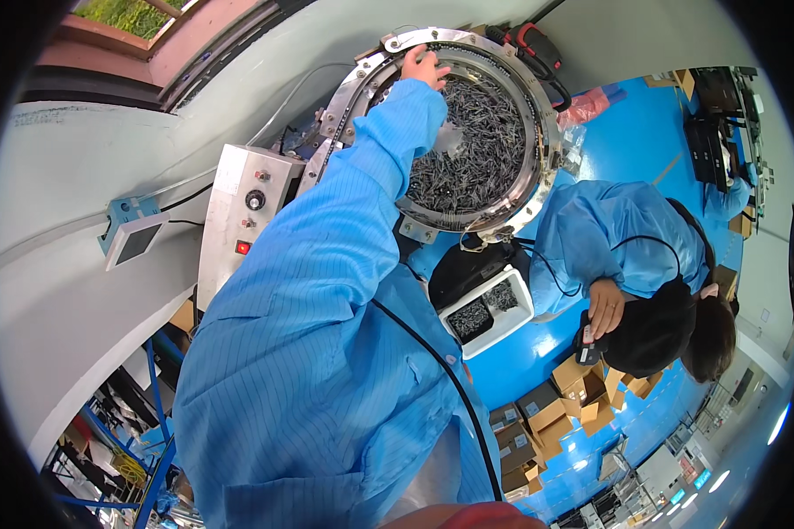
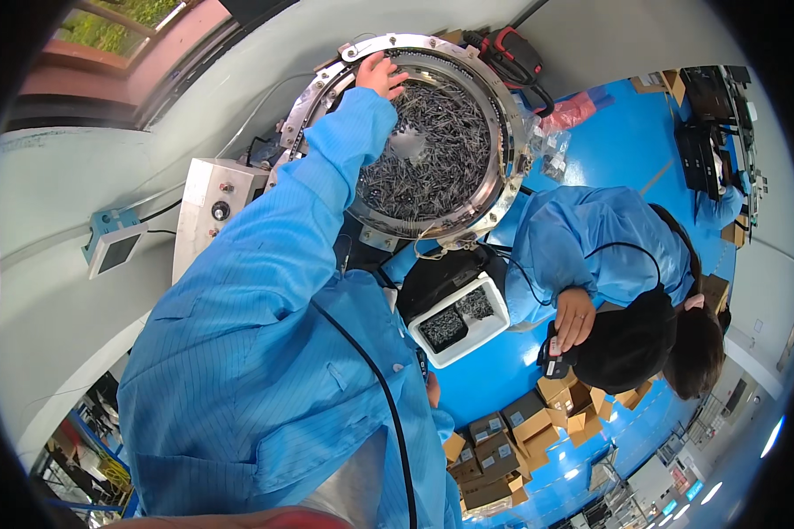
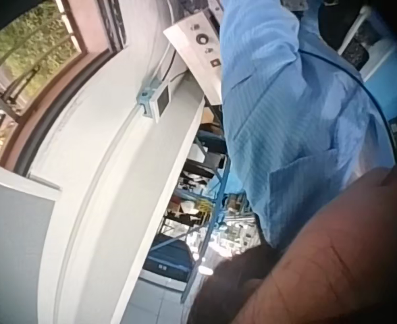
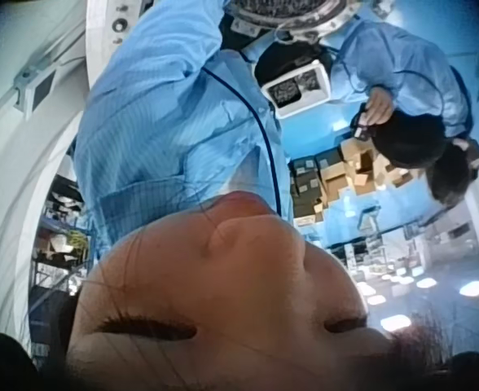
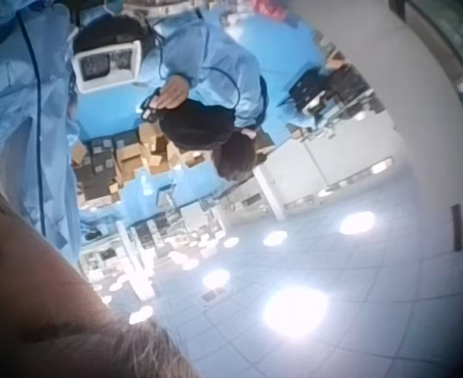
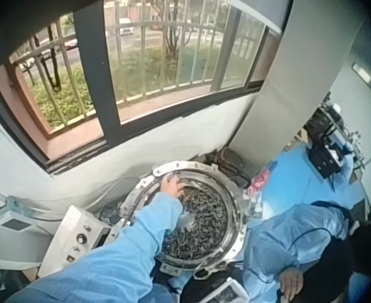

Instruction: The person arranges small components inside a vibratory bowl feeder by hand, uses a pair of tweezers to align parts along the feeder track, and manually adjusts the components inside the feeder.

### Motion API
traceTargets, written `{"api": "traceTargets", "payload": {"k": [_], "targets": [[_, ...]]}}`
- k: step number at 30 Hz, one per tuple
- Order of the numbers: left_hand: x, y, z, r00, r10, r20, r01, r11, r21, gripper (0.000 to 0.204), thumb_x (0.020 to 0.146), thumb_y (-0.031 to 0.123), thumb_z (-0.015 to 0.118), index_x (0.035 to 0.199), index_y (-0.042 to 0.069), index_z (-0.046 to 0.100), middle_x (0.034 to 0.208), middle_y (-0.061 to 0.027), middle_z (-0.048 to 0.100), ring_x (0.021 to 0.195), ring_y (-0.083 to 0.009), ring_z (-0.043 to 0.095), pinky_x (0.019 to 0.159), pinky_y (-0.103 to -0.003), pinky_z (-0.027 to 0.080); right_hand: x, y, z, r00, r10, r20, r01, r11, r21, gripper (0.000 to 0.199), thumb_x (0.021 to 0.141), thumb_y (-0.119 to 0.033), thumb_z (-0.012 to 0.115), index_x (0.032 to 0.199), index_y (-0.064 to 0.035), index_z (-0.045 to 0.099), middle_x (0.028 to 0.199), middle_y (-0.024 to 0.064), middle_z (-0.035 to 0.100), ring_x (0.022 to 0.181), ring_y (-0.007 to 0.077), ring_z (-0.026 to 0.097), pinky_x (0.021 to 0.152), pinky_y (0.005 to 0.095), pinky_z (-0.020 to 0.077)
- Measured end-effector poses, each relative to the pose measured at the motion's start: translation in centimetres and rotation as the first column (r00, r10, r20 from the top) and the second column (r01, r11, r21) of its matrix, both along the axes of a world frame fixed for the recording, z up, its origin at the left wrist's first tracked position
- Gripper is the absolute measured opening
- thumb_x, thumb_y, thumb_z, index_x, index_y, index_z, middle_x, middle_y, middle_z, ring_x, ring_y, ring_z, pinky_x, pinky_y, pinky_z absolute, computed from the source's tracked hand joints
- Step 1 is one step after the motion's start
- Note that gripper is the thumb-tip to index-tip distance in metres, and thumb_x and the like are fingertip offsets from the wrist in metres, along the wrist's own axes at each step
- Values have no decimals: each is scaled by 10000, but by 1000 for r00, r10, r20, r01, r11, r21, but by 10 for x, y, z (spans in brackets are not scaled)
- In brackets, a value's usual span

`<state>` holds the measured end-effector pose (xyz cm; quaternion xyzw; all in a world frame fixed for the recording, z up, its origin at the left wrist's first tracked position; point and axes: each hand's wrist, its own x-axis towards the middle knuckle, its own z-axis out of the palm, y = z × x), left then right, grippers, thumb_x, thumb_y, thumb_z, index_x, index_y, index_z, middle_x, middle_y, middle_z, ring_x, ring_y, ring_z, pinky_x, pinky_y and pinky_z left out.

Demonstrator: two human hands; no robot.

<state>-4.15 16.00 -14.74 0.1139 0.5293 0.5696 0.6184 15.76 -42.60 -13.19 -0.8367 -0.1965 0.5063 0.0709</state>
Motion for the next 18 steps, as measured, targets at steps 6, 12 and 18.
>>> {"api": "traceTargets", "payload": {"k": [6,12,18], "targets": [[-17,13,-27,995,-93,-23,94,993,64,319,872,141,442,1187,111,402,1041,-141,569,863,-269,621,659,-344,473,-8,-3,3,997,-80,0,80,996,-39,290,803,-187,579,1045,-32,545,976,152,595,872,248,548,783,325,430],[-13,25,-40,980,-138,141,123,986,111,332,876,127,431,1206,96,422,1089,-146,565,914,-265,612,689,-355,475,-13,-27,-5,968,-18,-249,150,839,523,292,800,-201,582,1035,-31,546,961,149,598,858,254,550,775,328,431],[-2,40,-55,957,-248,148,230,964,130,339,872,149,453,1203,76,461,1145,-137,552,930,-256,610,730,-335,473,53,-129,-125,985,-122,-123,127,991,35,309,787,-226,589,1022,-30,549,920,155,600,830,263,552,749,340,433]]}}
